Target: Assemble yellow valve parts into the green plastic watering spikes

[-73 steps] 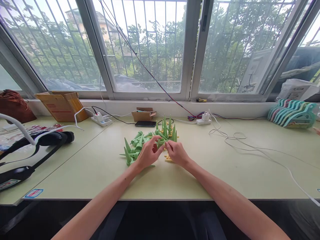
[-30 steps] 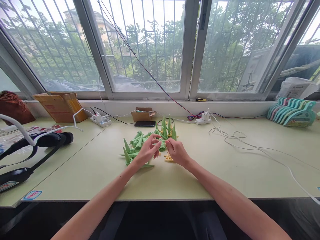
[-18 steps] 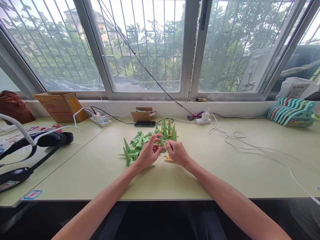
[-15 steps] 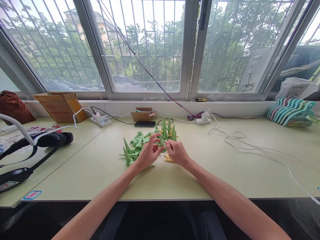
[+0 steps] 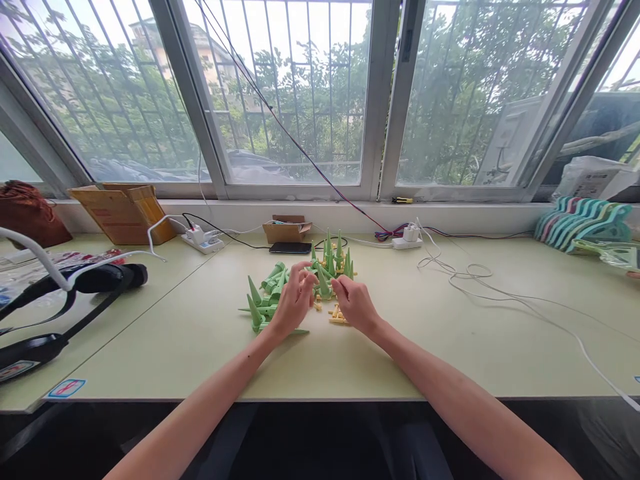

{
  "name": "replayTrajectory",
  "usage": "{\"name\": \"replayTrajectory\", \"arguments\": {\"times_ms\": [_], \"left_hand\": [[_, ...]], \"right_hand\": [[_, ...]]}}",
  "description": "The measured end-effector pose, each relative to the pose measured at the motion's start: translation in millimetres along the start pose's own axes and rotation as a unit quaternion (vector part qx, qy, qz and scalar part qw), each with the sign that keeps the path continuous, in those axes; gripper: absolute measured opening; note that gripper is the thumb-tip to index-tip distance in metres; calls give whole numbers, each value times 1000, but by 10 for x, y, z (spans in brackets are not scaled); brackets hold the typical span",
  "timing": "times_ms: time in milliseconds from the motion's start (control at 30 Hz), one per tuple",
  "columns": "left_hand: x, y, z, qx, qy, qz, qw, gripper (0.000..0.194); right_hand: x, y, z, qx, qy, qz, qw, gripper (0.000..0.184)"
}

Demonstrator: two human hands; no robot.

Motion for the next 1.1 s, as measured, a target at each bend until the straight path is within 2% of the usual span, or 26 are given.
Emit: {"name": "replayTrajectory", "arguments": {"times_ms": [133,367,700,967,1100], "left_hand": [[33,-8,-34,56,11,16,998,40],[-159,39,-130,107,95,-92,985,47],[-125,34,-137,97,112,-83,985,40],[-78,38,-117,66,46,-79,994,42],[-69,28,-83,19,-8,-75,997,34]], "right_hand": [[22,7,-22,4,-12,7,1000,44],[-6,28,-51,13,-25,-28,999,40],[-74,11,35,4,-49,-65,997,35],[-97,5,99,-15,-54,-77,995,34],[-115,9,87,-5,-36,-85,996,34]]}}
Point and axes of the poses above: each hand's wrist, its own y-axis away from the middle knuckle, its own x-axis out of the back of the hand, z = x × y, the point moved 7 cm from there along -y, towards the middle knuckle, and after that the axes turned 10 degrees about -x, right-handed, at the moved point
